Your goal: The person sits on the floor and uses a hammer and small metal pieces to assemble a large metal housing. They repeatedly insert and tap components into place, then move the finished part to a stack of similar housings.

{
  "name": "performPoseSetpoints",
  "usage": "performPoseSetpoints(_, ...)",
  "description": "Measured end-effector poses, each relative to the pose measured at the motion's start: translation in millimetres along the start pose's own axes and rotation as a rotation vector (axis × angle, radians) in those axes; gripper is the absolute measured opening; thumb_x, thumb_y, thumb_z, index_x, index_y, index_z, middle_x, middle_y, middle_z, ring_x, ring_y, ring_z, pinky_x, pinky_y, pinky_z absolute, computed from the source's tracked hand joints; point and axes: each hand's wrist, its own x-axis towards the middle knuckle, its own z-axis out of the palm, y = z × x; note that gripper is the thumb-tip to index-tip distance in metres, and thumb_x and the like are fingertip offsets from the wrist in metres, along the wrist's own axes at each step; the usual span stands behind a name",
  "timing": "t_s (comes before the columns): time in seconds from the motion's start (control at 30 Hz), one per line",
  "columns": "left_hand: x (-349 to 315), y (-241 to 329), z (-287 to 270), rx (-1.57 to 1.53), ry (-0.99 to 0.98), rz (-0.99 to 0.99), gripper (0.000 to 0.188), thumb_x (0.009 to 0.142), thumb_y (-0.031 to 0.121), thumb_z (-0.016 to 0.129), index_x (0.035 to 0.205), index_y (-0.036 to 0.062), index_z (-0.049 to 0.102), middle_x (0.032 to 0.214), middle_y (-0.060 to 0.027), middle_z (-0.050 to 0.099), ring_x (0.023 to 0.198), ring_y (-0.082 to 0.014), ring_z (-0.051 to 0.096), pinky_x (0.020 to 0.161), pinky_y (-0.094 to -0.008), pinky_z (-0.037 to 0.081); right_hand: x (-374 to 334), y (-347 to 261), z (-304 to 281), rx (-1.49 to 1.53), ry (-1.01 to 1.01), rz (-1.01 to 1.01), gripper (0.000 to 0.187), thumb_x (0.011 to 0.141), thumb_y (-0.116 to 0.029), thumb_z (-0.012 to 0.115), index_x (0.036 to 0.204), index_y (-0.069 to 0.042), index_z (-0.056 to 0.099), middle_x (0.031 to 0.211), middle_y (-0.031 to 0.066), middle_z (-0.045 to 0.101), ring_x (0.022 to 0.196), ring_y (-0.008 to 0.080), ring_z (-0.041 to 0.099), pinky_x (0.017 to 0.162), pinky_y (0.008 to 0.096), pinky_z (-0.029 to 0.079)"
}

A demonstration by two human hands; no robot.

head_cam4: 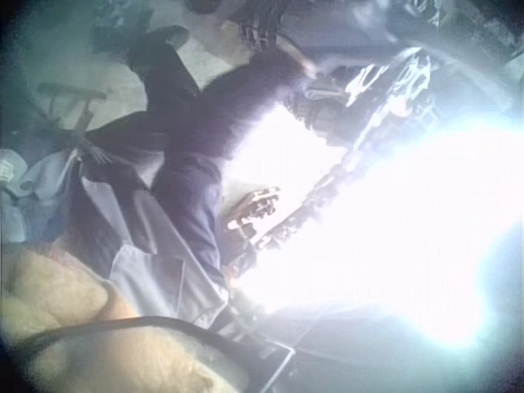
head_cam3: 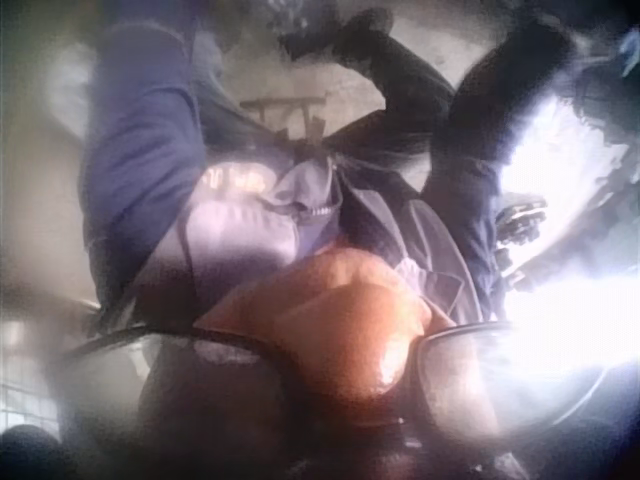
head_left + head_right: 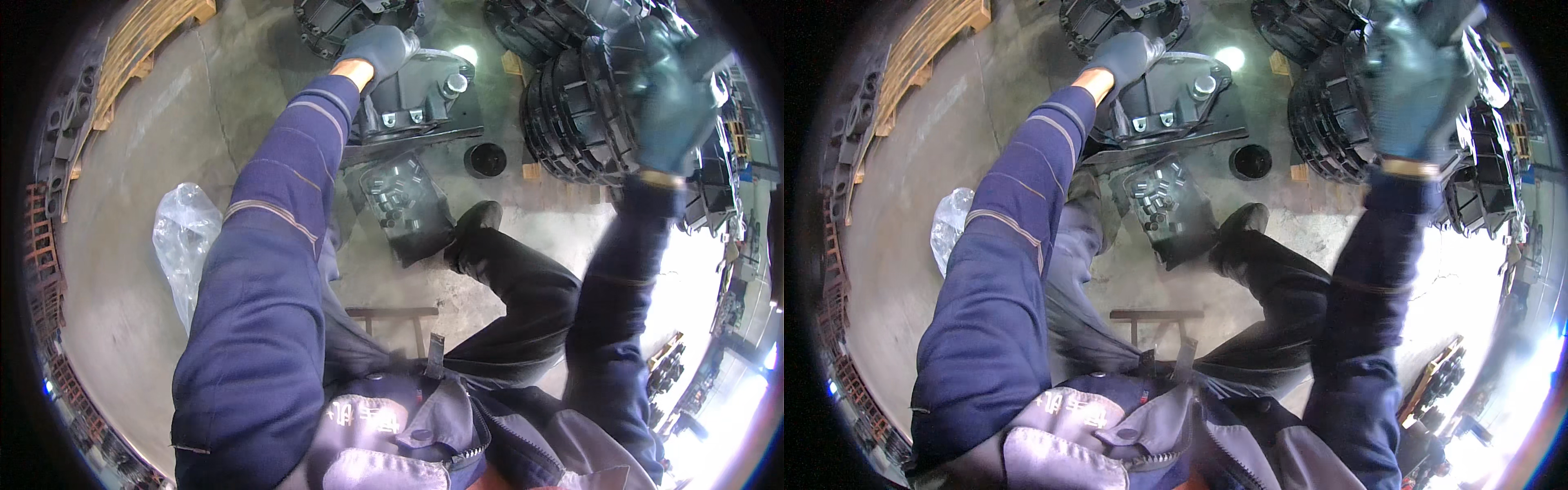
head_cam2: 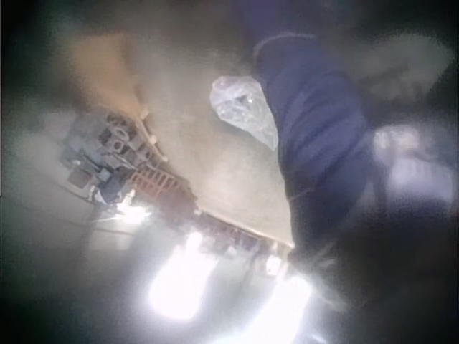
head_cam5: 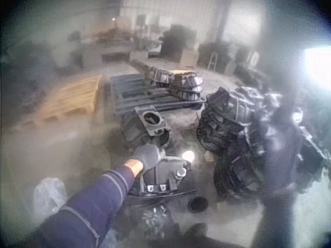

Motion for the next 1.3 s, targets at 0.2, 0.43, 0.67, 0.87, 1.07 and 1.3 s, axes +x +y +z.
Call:
performPoseSetpoints(0.2, 4, -3, 14, 0.015, 0.077, 0.092, 0.057, 0.103, 0.048, 0.044, 0.106, 0.0005, 0.075, 0.112, -0.0282, 0.069, 0.108, -0.0457, 0.067, 0.096, -0.0512, 0.05, -130, 72, 76, -0.256, -0.78, 0.459, 0.037, 0.089, -0.031, 0.072, 0.109, 0.0, 0.071, 0.093, 0.0251, 0.072, 0.089, 0.0384, 0.07, 0.075, 0.0437, 0.056)
performPoseSetpoints(0.43, 7, -3, 6, 0.043, 0.061, 0.069, 0.057, 0.103, 0.048, 0.045, 0.103, 0.0006, 0.076, 0.109, -0.0293, 0.07, 0.105, -0.0458, 0.068, 0.094, -0.0526, 0.05, 11, 36, -12, -0.312, -0.3, 0.144, 0.04, 0.095, -0.034, 0.071, 0.118, -0.002, 0.067, 0.08, 0.014, 0.073, 0.072, 0.0264, 0.073, 0.064, 0.0411, 0.058)
performPoseSetpoints(0.67, -1, 2, -3, 0.032, 0.004, 0.006, 0.053, 0.102, 0.046, 0.044, 0.116, 0.0036, 0.074, 0.124, -0.0246, 0.068, 0.117, -0.0423, 0.066, 0.102, -0.0486, 0.049, -112, 22, 74, -0.214, -0.497, 0.44, 0.043, 0.086, -0.032, 0.075, 0.118, -0.003, 0.07, 0.095, 0.0297, 0.069, 0.094, 0.0441, 0.069, 0.08, 0.0465, 0.054)
performPoseSetpoints(0.87, 9, -1, 1, -0.045, -0.014, 0.099, 0.054, 0.103, 0.047, 0.046, 0.106, 0.0019, 0.076, 0.111, -0.0284, 0.07, 0.107, -0.045, 0.067, 0.095, -0.0518, 0.05, -87, 77, 48, -0.305, -0.761, 0.206, 0.025, 0.089, -0.025, 0.072, 0.098, -0.001, 0.074, 0.081, 0.027, 0.07, 0.08, 0.0396, 0.073, 0.073, 0.0476, 0.058)
performPoseSetpoints(1.07, 2, 5, 8, 0.016, 0.008, 0.019, 0.054, 0.102, 0.047, 0.045, 0.116, 0.0031, 0.073, 0.122, -0.0272, 0.068, 0.115, -0.0445, 0.065, 0.101, -0.05, 0.049, 12, 17, -6, 0.024, -0.046, 0.011, 0.029, 0.09, -0.026, 0.073, 0.097, 0.002, 0.073, 0.086, 0.028, 0.071, 0.086, 0.0372, 0.072, 0.077, 0.0441, 0.056)
performPoseSetpoints(1.3, 2, 3, 9, 0.002, 0.06, 0.06, 0.057, 0.102, 0.051, 0.047, 0.107, 0.0021, 0.076, 0.115, -0.0291, 0.069, 0.11, -0.0467, 0.066, 0.097, -0.0529, 0.05, -161, 84, 81, -0.345, -0.877, 0.517, 0.032, 0.09, -0.027, 0.074, 0.097, 0.004, 0.073, 0.093, 0.0273, 0.073, 0.092, 0.0339, 0.072, 0.08, 0.0403, 0.055)
